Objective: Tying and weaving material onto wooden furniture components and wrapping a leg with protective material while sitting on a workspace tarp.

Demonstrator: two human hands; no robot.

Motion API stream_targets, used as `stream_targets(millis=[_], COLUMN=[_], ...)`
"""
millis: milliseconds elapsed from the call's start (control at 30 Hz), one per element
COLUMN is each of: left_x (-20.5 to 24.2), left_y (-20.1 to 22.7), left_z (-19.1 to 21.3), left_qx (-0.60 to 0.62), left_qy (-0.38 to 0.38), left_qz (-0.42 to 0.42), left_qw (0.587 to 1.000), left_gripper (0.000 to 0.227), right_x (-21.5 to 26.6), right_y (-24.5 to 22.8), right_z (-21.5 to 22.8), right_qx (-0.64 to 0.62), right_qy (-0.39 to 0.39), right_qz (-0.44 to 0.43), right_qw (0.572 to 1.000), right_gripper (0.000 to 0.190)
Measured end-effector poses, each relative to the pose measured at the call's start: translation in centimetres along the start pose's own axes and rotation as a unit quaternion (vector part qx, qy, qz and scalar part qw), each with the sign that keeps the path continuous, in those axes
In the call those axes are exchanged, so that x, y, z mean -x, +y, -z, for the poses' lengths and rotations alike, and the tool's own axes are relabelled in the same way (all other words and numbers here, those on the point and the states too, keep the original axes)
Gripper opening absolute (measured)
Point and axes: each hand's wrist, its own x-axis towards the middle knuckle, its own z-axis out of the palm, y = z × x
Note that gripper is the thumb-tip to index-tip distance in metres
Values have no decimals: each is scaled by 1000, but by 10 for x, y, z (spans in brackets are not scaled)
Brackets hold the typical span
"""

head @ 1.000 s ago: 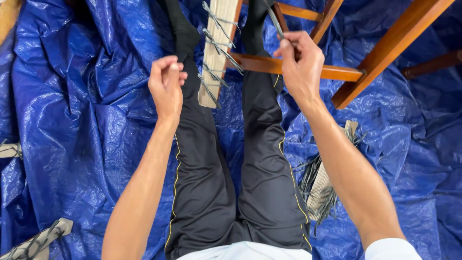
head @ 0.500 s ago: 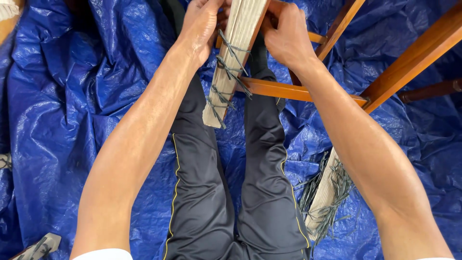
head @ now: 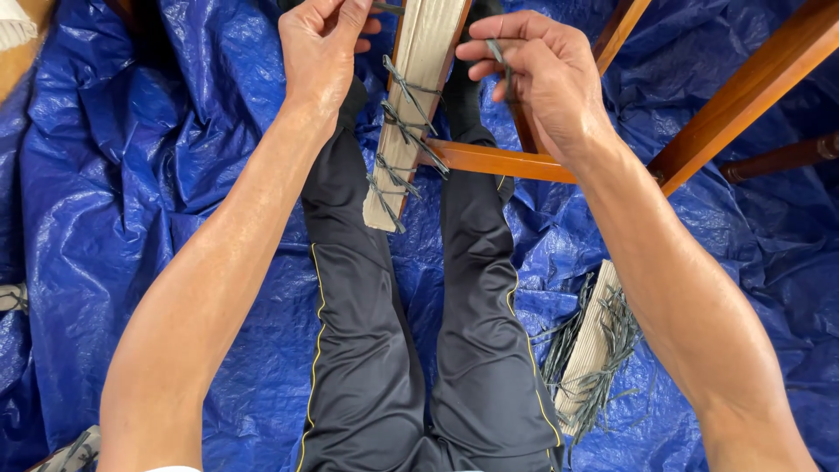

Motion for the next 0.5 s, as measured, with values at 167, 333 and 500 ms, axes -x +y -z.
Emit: stream_targets(millis=[167,333,500], left_x=[9,24,30], left_y=[8,41,51], left_z=[-2,-9,-16], left_qx=[-31,-162,-172], left_qy=[-9,-2,-49], left_qz=[-89,-210,-293], left_qw=[996,964,939], left_gripper=[23,13,18], right_x=[-3,1,-2], right_y=[6,-8,-4], right_z=[-1,-27,-31], right_qx=[116,221,439], right_qy=[-22,14,-1], right_qz=[79,93,307], right_qw=[990,971,844], right_gripper=[24,15,17])
